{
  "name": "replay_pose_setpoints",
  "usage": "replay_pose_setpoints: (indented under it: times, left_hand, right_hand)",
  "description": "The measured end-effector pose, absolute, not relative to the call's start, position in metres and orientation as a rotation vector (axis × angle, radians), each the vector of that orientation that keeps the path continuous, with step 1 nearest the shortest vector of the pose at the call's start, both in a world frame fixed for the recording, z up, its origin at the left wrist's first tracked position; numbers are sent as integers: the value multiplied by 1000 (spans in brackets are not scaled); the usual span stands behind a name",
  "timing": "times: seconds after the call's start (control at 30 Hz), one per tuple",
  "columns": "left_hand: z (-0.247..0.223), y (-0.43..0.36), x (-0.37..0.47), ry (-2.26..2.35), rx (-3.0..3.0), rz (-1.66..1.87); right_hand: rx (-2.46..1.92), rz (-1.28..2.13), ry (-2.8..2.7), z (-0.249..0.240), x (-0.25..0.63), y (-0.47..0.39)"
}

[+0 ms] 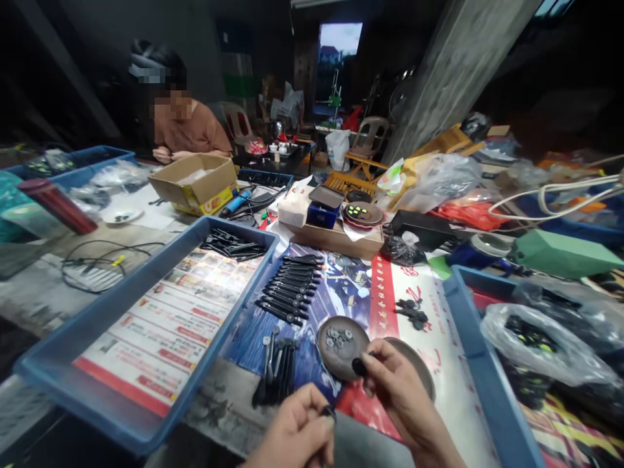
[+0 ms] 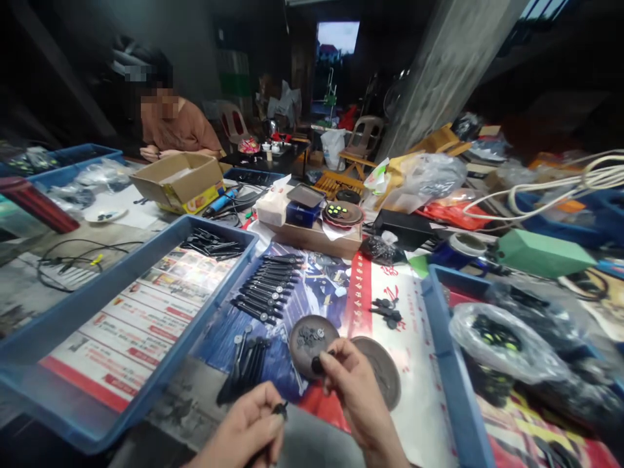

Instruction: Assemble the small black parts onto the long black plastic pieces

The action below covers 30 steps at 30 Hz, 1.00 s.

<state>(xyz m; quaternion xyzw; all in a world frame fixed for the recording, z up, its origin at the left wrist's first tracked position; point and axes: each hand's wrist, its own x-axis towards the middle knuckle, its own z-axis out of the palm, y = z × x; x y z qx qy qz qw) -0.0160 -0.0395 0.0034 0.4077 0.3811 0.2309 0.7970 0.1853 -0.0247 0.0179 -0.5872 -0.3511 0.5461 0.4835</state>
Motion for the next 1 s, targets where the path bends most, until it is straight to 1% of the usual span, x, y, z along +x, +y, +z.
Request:
replay_pose_setpoints:
  times: [0.13,0.33,0.47,0.83,1.0]
  left_hand:
    - [19,-43,-8,801,864,437]
    - [24,-47,-9,794,802,468]
    - [23,-48,-12,798,784,492]
    - [22,-47,-15,812,840,480]
    - [25,-45,-16,820,867,448]
  right_hand:
    - [-1326,1537,-628,11,165,-53]
    - [-1157,1736,-394,14,156,-58]
    - [-1144,1747,-386,15,149,-57]
    - [-1217,1634,-410,18,148,-60]
    - [-1240,1632,-535,18,147,-66]
